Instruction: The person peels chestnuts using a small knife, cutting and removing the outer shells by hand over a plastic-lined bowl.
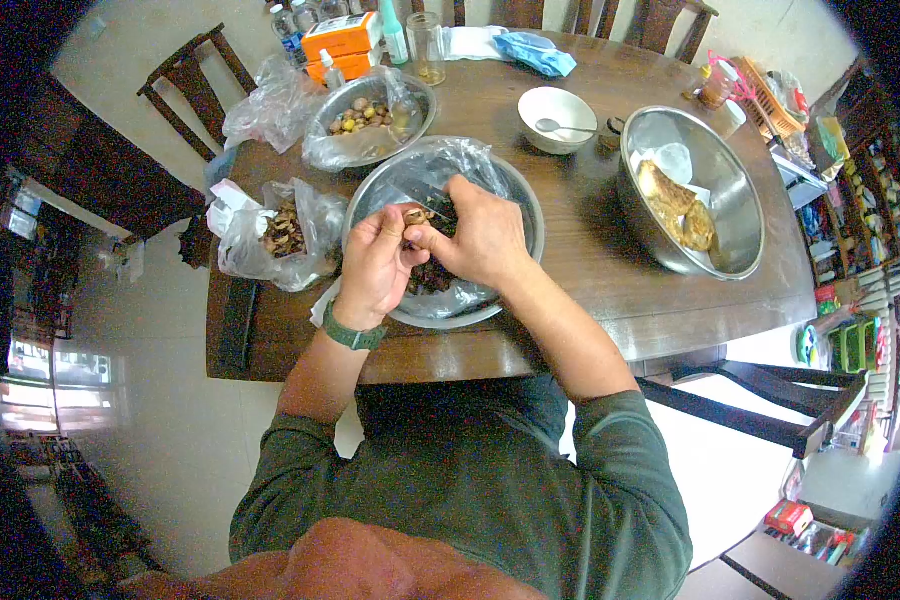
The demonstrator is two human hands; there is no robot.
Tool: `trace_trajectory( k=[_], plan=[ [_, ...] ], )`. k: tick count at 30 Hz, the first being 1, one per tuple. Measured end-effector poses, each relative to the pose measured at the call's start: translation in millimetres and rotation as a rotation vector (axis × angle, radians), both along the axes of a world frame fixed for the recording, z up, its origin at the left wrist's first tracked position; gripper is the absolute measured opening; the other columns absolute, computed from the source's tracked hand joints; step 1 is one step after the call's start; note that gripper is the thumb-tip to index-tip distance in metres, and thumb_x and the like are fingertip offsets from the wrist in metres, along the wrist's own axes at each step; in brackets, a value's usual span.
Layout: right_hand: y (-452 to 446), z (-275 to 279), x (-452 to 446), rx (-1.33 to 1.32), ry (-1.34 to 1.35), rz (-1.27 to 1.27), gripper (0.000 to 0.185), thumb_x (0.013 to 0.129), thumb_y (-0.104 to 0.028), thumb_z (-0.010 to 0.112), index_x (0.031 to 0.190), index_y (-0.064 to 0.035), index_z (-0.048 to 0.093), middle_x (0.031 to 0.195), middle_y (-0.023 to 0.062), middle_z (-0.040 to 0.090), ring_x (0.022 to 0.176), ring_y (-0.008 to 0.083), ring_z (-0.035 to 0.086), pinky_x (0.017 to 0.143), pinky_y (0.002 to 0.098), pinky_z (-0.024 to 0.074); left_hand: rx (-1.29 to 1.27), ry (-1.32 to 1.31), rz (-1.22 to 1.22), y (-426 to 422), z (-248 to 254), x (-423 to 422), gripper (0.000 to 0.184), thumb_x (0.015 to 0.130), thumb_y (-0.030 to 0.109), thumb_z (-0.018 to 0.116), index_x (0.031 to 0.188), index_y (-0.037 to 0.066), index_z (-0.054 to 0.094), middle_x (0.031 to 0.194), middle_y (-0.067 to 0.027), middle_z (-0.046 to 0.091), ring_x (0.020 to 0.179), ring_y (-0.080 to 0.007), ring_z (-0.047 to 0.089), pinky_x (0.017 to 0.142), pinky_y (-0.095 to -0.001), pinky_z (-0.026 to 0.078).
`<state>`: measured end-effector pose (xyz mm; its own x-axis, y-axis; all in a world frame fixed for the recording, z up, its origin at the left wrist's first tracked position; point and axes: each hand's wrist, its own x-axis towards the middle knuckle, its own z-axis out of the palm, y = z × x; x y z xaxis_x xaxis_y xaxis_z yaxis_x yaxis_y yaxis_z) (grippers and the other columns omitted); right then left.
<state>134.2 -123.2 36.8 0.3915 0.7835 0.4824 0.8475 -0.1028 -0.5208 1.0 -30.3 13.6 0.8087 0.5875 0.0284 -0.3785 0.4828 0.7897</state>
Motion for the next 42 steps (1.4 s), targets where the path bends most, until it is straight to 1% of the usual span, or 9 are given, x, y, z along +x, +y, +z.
trace_trajectory(
  k=[8, 14, 17, 20, 21, 24, 27, 30, 42],
  plan=[
    [-1.1, -1.5, 2.8, -0.007, 0.019, 0.041, 0.053, 0.078, -0.054, 0.07, 0.083, -0.0034, 0.053, 0.074, 0.0192, 0.062, 0.07, 0.0412, 0.063, 0.059, 0.0475, 0.0481, 0.102, 0.016, -0.077, 5.0, 1.4, -2.1, 0.028, 0.099, 0.027, 0.055, 0.104, 0.001, 0.062, 0.089, -0.0042, 0.064, 0.074, -0.0083, 0.061, 0.066, -0.0229, 0.059],
    [-1.7, -4.4, 4.9, -0.031, 0.014, 0.058, 0.052, 0.078, -0.052, 0.071, 0.086, -0.0041, 0.055, 0.076, 0.0192, 0.063, 0.072, 0.0418, 0.063, 0.06, 0.0474, 0.0486, 0.017, 0.011, -0.148, 13.4, -1.9, -2.6, 0.03, 0.1, 0.03, 0.053, 0.103, 0.001, 0.062, 0.085, -0.0024, 0.062, 0.073, -0.0083, 0.059, 0.061, -0.0241, 0.057],
    [-3.3, -3.9, 5.5, 0.013, 0.082, 0.085, 0.05, 0.077, -0.05, 0.073, 0.089, -0.0044, 0.056, 0.079, 0.0191, 0.064, 0.075, 0.0414, 0.064, 0.063, 0.0466, 0.0494, -0.083, 0.046, -0.129, 16.6, -4.1, -3.7, 0.033, 0.099, 0.034, 0.053, 0.1, 0.003, 0.063, 0.082, -0.0012, 0.061, 0.067, -0.0081, 0.056, 0.055, -0.0233, 0.052],
    [-5.6, -3.4, 7.4, 0.101, 0.166, 0.077, 0.049, 0.076, -0.048, 0.074, 0.093, -0.0051, 0.057, 0.081, 0.0189, 0.065, 0.078, 0.0408, 0.065, 0.066, 0.0458, 0.05, -0.045, 0.066, -0.107, 17.5, 2.3, -5.9, 0.029, 0.098, 0.038, 0.056, 0.099, 0.01, 0.063, 0.086, 0.0009, 0.064, 0.07, -0.0087, 0.055, 0.053, -0.0215, 0.041],
    [-5.9, -3.6, 8.2, 0.132, 0.19, 0.067, 0.049, 0.075, -0.047, 0.075, 0.094, -0.0053, 0.058, 0.082, 0.0187, 0.065, 0.079, 0.0406, 0.065, 0.067, 0.0455, 0.0502, -0.035, 0.094, -0.087, 16.2, 4.3, -5.3, 0.032, 0.097, 0.04, 0.055, 0.098, 0.009, 0.062, 0.086, -0.0008, 0.064, 0.068, -0.0096, 0.054, 0.051, -0.0222, 0.043],
    [-5.8, -5.4, 10.9, 0.137, 0.174, 0.134, 0.049, 0.075, -0.046, 0.075, 0.095, -0.0054, 0.057, 0.082, 0.0182, 0.065, 0.08, 0.0403, 0.064, 0.068, 0.0451, 0.0502, 0.065, 0.053, -0.133, 20.1, -2.2, -5.4, 0.034, 0.096, 0.04, 0.056, 0.098, 0.007, 0.061, 0.085, -0.0024, 0.063, 0.066, -0.0096, 0.055, 0.047, -0.0233, 0.045],
    [-6.4, -5.5, 12.3, 0.052, 0.131, 0.232, 0.049, 0.076, -0.046, 0.074, 0.097, -0.0055, 0.057, 0.083, 0.0182, 0.065, 0.079, 0.0405, 0.064, 0.068, 0.0455, 0.0499, 0.34, 0.1, -0.1, 14.3, 4.0, -6.3, 0.035, 0.099, 0.037, 0.053, 0.095, 0.004, 0.063, 0.072, -0.0003, 0.058, 0.056, -0.0065, 0.052, 0.048, -0.0215, 0.046],
    [-6.7, -3.2, 10.5, 0.015, 0.118, 0.252, 0.051, 0.076, -0.047, 0.074, 0.098, -0.0053, 0.056, 0.082, 0.0185, 0.064, 0.079, 0.0403, 0.064, 0.067, 0.046, 0.0496, 0.42, 0.092, -0.118, 15.6, -2.3, -7.0, 0.035, 0.099, 0.037, 0.052, 0.093, 0.004, 0.061, 0.068, 0.0003, 0.057, 0.05, -0.0064, 0.051, 0.046, -0.0208, 0.043],
    [-5.3, -8.2, 11.1, 0.027, 0.058, 0.254, 0.056, 0.074, -0.051, 0.074, 0.1, -0.0051, 0.057, 0.081, 0.0192, 0.064, 0.08, 0.0402, 0.064, 0.068, 0.0473, 0.0499, 0.226, 0.081, -0.21, 15.6, -2.0, -9.1, 0.035, 0.099, 0.036, 0.053, 0.092, 0.003, 0.061, 0.068, -0.0005, 0.053, 0.05, -0.0058, 0.045, 0.044, -0.0197, 0.04]
  ],
)
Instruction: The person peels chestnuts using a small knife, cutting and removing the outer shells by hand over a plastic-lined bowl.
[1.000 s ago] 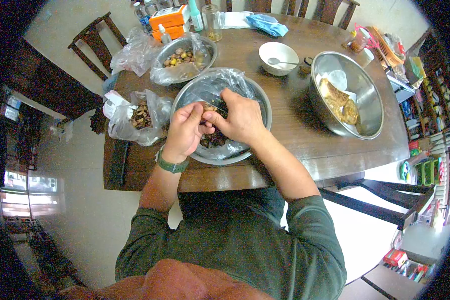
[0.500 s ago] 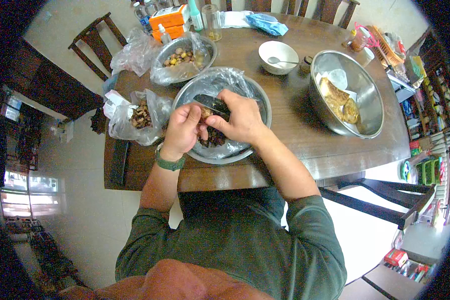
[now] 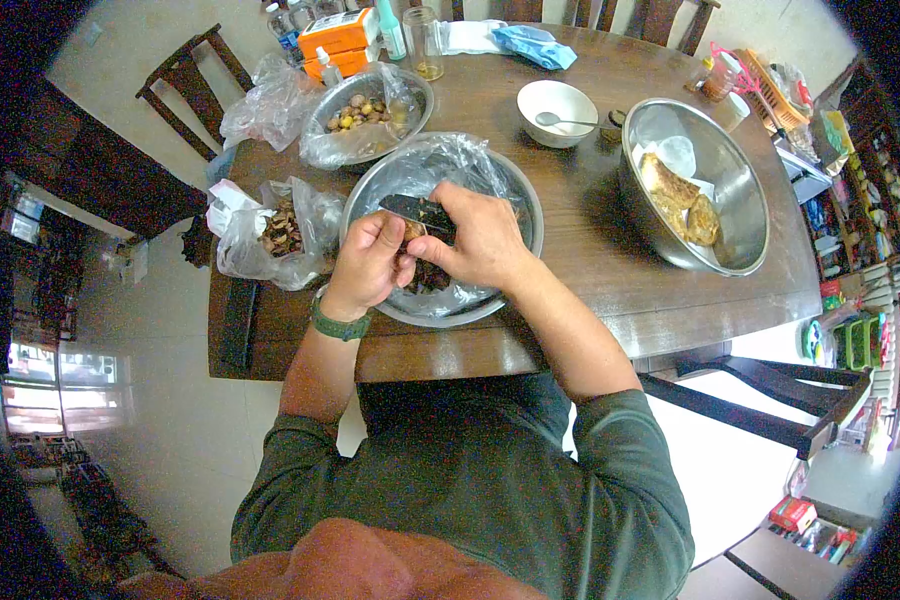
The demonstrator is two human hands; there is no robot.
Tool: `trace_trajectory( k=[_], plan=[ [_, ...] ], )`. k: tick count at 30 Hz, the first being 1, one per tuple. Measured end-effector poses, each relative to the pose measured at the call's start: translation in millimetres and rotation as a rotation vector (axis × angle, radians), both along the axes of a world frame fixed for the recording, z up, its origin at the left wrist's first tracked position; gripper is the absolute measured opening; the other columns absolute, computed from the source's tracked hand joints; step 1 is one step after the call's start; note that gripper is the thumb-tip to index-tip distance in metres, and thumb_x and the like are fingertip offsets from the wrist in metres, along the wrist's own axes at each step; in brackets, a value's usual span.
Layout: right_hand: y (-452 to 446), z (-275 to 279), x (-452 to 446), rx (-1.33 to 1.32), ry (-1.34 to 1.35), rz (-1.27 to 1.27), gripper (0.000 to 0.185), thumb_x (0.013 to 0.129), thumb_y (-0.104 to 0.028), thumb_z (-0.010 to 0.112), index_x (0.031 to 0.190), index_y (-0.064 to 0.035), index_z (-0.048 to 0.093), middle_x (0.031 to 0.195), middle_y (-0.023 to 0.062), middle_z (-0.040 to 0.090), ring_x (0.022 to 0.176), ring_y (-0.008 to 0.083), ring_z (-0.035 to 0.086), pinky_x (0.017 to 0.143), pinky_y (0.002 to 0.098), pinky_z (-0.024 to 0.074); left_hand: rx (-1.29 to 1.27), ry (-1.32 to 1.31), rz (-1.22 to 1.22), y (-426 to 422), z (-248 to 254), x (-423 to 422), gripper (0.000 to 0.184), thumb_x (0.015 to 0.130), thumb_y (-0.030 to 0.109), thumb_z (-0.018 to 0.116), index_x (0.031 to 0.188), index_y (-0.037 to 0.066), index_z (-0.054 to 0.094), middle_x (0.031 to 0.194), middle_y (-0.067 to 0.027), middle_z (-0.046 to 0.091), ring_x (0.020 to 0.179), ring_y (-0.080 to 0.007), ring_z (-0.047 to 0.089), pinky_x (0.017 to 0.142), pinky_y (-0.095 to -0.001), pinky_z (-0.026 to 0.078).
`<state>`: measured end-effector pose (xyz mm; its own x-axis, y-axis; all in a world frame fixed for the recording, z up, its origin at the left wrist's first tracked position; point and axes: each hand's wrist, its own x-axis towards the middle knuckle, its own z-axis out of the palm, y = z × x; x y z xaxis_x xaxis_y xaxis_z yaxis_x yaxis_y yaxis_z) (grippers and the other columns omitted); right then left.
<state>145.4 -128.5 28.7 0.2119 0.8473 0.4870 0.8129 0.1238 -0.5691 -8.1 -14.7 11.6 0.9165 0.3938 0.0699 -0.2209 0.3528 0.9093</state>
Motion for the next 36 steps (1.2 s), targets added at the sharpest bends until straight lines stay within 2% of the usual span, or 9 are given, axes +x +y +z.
trace_trajectory(
  k=[6, 12, 18, 27, 36],
  plan=[
    [-1.6, 2.6, -0.6, -0.005, -0.004, 0.005, 0.057, 0.072, -0.051, 0.075, 0.1, -0.0053, 0.057, 0.082, 0.0196, 0.064, 0.08, 0.0408, 0.064, 0.068, 0.048, 0.0499, 0.056, -0.003, -0.03, 0.9, 0.9, -2.0, 0.034, 0.099, 0.035, 0.053, 0.092, 0.003, 0.061, 0.069, -0.0001, 0.052, 0.052, -0.0055, 0.044, 0.044, -0.0197, 0.039],
    [-0.6, 0.4, 0.7, -0.024, 0.02, 0.038, 0.057, 0.072, -0.051, 0.075, 0.099, -0.0051, 0.056, 0.081, 0.0198, 0.064, 0.08, 0.0417, 0.063, 0.067, 0.0483, 0.0497, 0.001, -0.031, -0.079, 2.7, 1.1, -2.7, 0.034, 0.099, 0.035, 0.053, 0.093, 0.002, 0.061, 0.071, -0.0006, 0.054, 0.052, -0.005, 0.044, 0.044, -0.019, 0.039],
    [-1.6, 4.5, -2.5, -0.01, -0.03, -0.03, 0.053, 0.073, -0.052, 0.074, 0.091, -0.0053, 0.057, 0.079, 0.0189, 0.064, 0.078, 0.0409, 0.063, 0.065, 0.0476, 0.0497, 0.023, 0.033, 0.032, -0.9, 3.2, -1.6, 0.034, 0.099, 0.033, 0.054, 0.093, 0.001, 0.063, 0.072, -0.0013, 0.057, 0.052, -0.0044, 0.044, 0.043, -0.0186, 0.039],
    [0.3, 7.2, -6.7, 0.055, -0.075, -0.107, 0.049, 0.075, -0.052, 0.073, 0.083, -0.0057, 0.056, 0.075, 0.0161, 0.061, 0.072, 0.0378, 0.062, 0.06, 0.0454, 0.0482, 0.012, 0.097, 0.09, -0.9, 7.7, -0.7, 0.035, 0.099, 0.033, 0.054, 0.091, 0.001, 0.064, 0.066, 0.0012, 0.052, 0.049, -0.0042, 0.043, 0.041, -0.0187, 0.038],
    [2.1, 2.8, -5.8, 0.078, -0.107, -0.127, 0.049, 0.077, -0.051, 0.071, 0.08, -0.0051, 0.056, 0.071, 0.0148, 0.059, 0.068, 0.0378, 0.061, 0.056, 0.044, 0.0465, -0.099, 0.111, 0.089, -0.6, 8.7, 0.2, 0.033, 0.099, 0.032, 0.054, 0.09, 0.002, 0.065, 0.066, 0.0012, 0.053, 0.048, -0.0038, 0.043, 0.041, -0.0179, 0.037]
  ],
)
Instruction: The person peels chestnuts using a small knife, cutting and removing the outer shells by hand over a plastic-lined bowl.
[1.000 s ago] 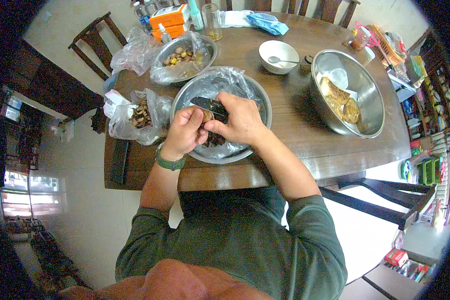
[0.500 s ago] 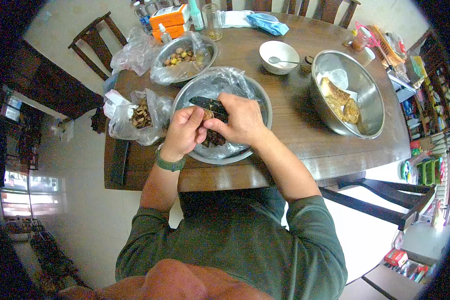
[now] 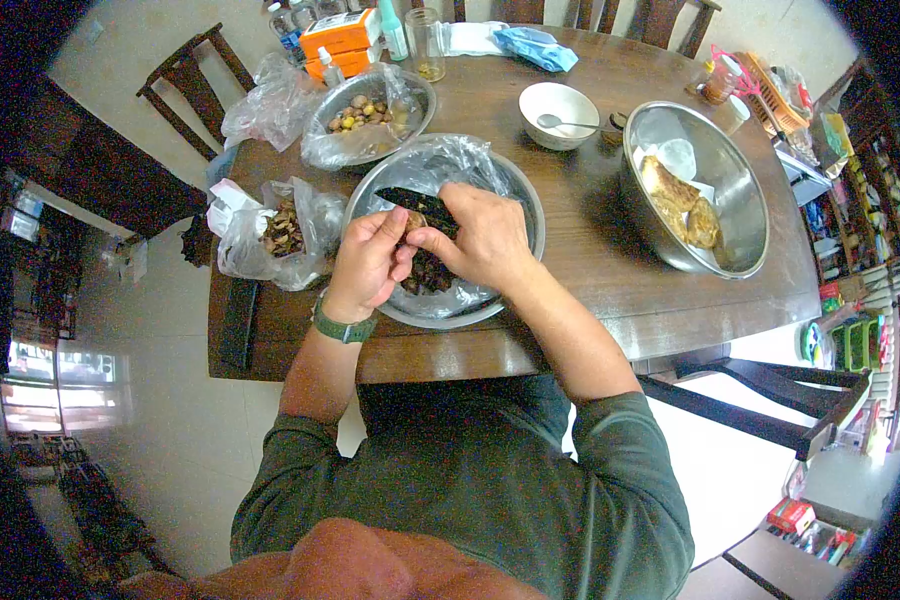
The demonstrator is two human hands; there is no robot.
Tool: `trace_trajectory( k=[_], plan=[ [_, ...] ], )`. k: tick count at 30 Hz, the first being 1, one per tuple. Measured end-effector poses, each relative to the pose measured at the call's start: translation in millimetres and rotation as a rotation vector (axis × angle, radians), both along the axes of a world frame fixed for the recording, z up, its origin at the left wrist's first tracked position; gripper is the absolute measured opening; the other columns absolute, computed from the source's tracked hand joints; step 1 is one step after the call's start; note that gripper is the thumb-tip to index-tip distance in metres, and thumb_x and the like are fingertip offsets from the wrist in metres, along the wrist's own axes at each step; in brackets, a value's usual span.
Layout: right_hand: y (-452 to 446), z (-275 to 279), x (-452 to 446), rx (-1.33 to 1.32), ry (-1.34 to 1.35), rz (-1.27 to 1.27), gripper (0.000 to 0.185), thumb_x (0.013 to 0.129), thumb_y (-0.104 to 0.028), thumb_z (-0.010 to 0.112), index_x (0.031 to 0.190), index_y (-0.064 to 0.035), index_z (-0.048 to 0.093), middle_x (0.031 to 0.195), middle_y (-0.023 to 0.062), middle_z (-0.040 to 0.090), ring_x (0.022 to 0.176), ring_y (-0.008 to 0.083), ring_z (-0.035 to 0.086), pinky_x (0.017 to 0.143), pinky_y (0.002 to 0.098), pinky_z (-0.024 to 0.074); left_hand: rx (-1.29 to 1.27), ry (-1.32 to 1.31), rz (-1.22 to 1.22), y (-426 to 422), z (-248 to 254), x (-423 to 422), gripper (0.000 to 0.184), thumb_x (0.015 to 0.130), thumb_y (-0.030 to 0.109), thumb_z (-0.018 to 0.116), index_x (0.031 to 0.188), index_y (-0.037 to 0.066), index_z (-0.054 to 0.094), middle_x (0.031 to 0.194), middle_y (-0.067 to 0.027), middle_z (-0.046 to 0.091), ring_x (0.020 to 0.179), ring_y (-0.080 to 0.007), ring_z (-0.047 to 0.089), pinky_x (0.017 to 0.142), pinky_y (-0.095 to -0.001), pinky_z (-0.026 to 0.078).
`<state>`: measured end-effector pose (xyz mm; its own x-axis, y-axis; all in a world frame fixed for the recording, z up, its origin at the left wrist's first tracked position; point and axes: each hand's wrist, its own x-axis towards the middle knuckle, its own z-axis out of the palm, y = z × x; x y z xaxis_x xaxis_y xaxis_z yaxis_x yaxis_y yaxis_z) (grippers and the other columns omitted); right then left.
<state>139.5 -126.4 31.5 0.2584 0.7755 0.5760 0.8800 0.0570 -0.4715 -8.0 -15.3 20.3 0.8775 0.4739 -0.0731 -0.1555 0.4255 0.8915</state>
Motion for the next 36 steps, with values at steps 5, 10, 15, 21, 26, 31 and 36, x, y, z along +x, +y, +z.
trace_trajectory(
  k=[5, 10, 15, 21, 26, 31, 36],
  plan=[
    [-2.0, 2.3, -1.5, -0.04, 0.031, -0.044, 0.048, 0.077, -0.051, 0.072, 0.08, -0.0052, 0.057, 0.072, 0.0156, 0.06, 0.069, 0.0381, 0.061, 0.058, 0.0451, 0.047, -0.013, 0.007, 0.018, 1.1, -1.4, 1.0, 0.031, 0.1, 0.03, 0.054, 0.09, 0.003, 0.064, 0.067, 0.0009, 0.052, 0.049, -0.0042, 0.043, 0.041, -0.0183, 0.036],
    [-0.4, 5.6, 0.0, -0.028, 0.006, -0.059, 0.049, 0.077, -0.051, 0.071, 0.08, -0.0051, 0.056, 0.073, 0.0162, 0.061, 0.07, 0.0384, 0.062, 0.059, 0.0455, 0.0477, -0.028, 0.019, 0.012, -0.6, 1.7, 0.8, 0.031, 0.1, 0.031, 0.054, 0.089, 0.003, 0.063, 0.067, 0.0007, 0.051, 0.049, -0.0048, 0.042, 0.04, -0.0183, 0.035],
    [2.3, 0.0, 1.2, -0.008, -0.022, -0.037, 0.048, 0.078, -0.051, 0.071, 0.08, -0.0052, 0.055, 0.073, 0.0163, 0.061, 0.07, 0.0377, 0.062, 0.059, 0.045, 0.0479, -0.148, 0.017, -0.016, 2.5, -1.0, 2.0, 0.031, 0.1, 0.032, 0.053, 0.091, 0.003, 0.06, 0.072, -0.0006, 0.054, 0.051, -0.0049, 0.043, 0.039, -0.017, 0.033],
    [2.5, -1.7, -0.3, -0.01, -0.045, -0.028, 0.047, 0.079, -0.05, 0.07, 0.078, -0.0057, 0.054, 0.068, 0.0158, 0.06, 0.067, 0.0368, 0.062, 0.056, 0.0448, 0.0477, -0.262, -0.035, -0.034, 4.7, -5.2, 0.9, 0.022, 0.099, 0.02, 0.053, 0.094, 0.0, 0.061, 0.078, -0.004, 0.056, 0.061, -0.0067, 0.047, 0.044, -0.0175, 0.035],
    [2.7, -2.4, -0.7, -0.009, -0.047, -0.023, 0.046, 0.08, -0.05, 0.069, 0.077, -0.0058, 0.054, 0.068, 0.0154, 0.06, 0.066, 0.0365, 0.063, 0.056, 0.0451, 0.0479, -0.357, -0.076, -0.049, 7.7, -10.8, 0.8, 0.017, 0.098, 0.013, 0.051, 0.092, -0.001, 0.059, 0.082, -0.0069, 0.058, 0.063, -0.0081, 0.049, 0.045, -0.018, 0.037],
    [2.2, -0.5, -3.5, -0.05, -0.085, -0.043, 0.046, 0.08, -0.049, 0.069, 0.076, -0.0057, 0.054, 0.068, 0.0146, 0.061, 0.066, 0.0359, 0.063, 0.056, 0.0454, 0.048, -0.324, -0.093, -0.018, 9.6, -16.7, 0.3, 0.017, 0.098, 0.012, 0.05, 0.092, -0.001, 0.058, 0.082, -0.0073, 0.058, 0.063, -0.0084, 0.049, 0.044, -0.0179, 0.036],
    [1.7, -5.4, 3.1, 0.059, 0.032, 0.011, 0.042, 0.079, -0.045, 0.07, 0.076, -0.0054, 0.057, 0.068, 0.0151, 0.06, 0.066, 0.0371, 0.062, 0.056, 0.0447, 0.0475, -0.438, -0.11, -0.108, 8.5, -8.2, 0.0, 0.022, 0.1, 0.022, 0.052, 0.095, 0.001, 0.058, 0.08, -0.0053, 0.056, 0.063, -0.0073, 0.047, 0.042, -0.016, 0.032]
  ],
)
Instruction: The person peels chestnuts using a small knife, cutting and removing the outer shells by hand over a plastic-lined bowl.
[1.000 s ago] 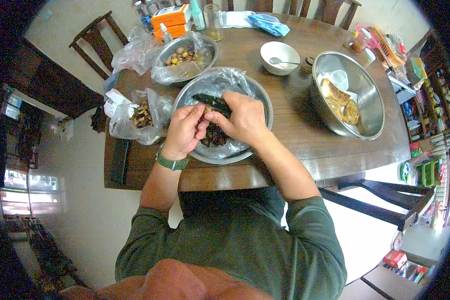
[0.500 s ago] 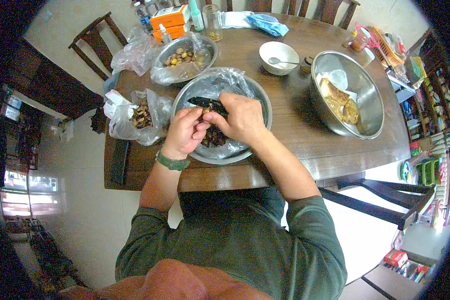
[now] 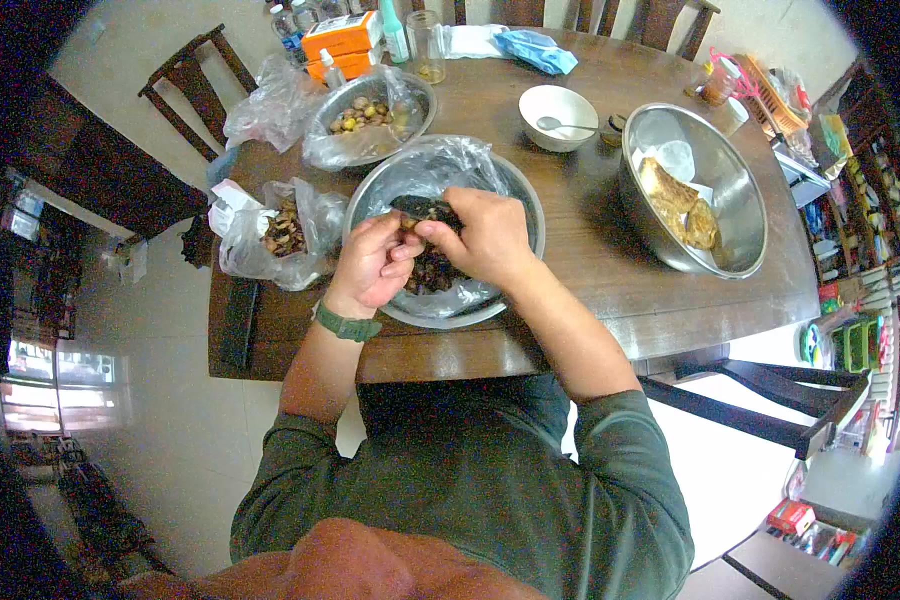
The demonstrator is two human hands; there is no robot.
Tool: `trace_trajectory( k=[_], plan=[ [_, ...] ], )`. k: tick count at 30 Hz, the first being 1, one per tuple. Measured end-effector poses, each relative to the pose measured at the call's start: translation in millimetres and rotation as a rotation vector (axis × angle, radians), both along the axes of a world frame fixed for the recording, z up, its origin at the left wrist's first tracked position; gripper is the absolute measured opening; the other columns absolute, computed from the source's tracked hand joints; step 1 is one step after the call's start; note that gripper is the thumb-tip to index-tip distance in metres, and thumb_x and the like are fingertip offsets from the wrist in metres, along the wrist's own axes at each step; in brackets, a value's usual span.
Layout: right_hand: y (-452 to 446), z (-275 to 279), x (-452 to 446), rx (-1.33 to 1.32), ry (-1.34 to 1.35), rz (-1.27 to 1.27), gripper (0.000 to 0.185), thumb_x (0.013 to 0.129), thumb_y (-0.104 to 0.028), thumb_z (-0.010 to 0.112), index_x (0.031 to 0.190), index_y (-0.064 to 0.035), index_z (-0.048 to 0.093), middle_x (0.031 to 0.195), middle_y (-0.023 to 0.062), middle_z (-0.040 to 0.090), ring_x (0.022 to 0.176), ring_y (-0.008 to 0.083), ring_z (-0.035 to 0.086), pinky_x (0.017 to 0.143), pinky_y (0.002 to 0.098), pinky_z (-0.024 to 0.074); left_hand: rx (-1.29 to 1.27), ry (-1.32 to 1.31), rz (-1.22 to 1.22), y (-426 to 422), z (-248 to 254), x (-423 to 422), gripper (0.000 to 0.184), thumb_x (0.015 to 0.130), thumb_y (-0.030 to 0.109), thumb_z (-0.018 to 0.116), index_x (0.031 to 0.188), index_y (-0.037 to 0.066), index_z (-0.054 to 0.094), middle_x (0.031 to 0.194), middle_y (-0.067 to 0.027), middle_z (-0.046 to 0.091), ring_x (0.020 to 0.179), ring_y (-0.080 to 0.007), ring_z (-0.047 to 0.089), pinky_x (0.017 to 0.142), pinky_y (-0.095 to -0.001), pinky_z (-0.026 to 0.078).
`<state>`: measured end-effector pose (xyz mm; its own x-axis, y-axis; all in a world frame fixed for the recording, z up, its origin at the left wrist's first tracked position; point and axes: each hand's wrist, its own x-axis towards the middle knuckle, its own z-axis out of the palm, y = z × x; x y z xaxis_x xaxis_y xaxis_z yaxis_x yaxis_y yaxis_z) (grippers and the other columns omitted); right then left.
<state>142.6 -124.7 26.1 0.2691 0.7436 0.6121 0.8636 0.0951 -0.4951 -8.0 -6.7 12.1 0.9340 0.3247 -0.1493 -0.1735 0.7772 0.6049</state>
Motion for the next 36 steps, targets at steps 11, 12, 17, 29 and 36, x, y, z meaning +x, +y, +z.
trace_trajectory(
  k=[11, 12, 17, 29, 36],
  plan=[
    [-2.5, 5.8, -1.4, 0.007, 0.158, 0.052, 0.045, 0.078, -0.043, 0.074, 0.093, -0.0033, 0.058, 0.076, 0.016, 0.061, 0.069, 0.035, 0.061, 0.062, 0.0388, 0.0473, 0.069, 0.057, -0.008, 0.1, 3.7, 0.7, 0.028, 0.1, 0.029, 0.052, 0.095, 0.002, 0.059, 0.077, -0.0039, 0.053, 0.06, -0.0066, 0.044, 0.04, -0.0161, 0.03],
    [-2.0, 5.7, -1.7, -0.003, 0.145, 0.046, 0.045, 0.078, -0.044, 0.074, 0.091, -0.0043, 0.058, 0.076, 0.0157, 0.062, 0.07, 0.0355, 0.062, 0.062, 0.0405, 0.0483, 0.102, 0.067, -0.004, -1.2, 4.5, 0.8, 0.028, 0.1, 0.029, 0.053, 0.094, 0.002, 0.059, 0.077, -0.0042, 0.054, 0.06, -0.0066, 0.045, 0.04, -0.0162, 0.03],
    [-1.0, 5.3, -1.3, -0.097, 0.057, 0.04, 0.043, 0.078, -0.046, 0.073, 0.088, -0.0065, 0.059, 0.077, 0.0157, 0.064, 0.074, 0.0372, 0.064, 0.062, 0.0444, 0.0495, 0.199, 0.065, 0.029, -4.5, 2.1, 0.6, 0.026, 0.1, 0.026, 0.053, 0.093, 0.001, 0.06, 0.077, -0.0049, 0.056, 0.06, -0.0066, 0.045, 0.04, -0.0171, 0.031],
    [-4.8, 0.9, 3.6, 0.019, 0.179, 0.02, 0.039, 0.083, -0.042, 0.069, 0.082, -0.0043, 0.059, 0.07, 0.0162, 0.059, 0.067, 0.0381, 0.061, 0.059, 0.0427, 0.0471, 0.047, 0.028, 0.001, 0.5, 4.8, 0.7, 0.028, 0.1, 0.029, 0.052, 0.096, 0.002, 0.06, 0.078, -0.0042, 0.055, 0.06, -0.0071, 0.044, 0.041, -0.0164, 0.03],
    [-4.6, 2.7, 0.9, 0.001, 0.272, 0.153, 0.033, 0.084, -0.033, 0.072, 0.092, -0.0031, 0.06, 0.076, 0.0122, 0.061, 0.07, 0.0265, 0.059, 0.065, 0.0347, 0.0473, 0.26, 0.077, 0.058, -7.5, 3.8, 3.9, 0.03, 0.1, 0.032, 0.053, 0.094, 0.003, 0.061, 0.075, -0.001, 0.053, 0.057, -0.0051, 0.043, 0.041, -0.0163, 0.029]
  ],
)
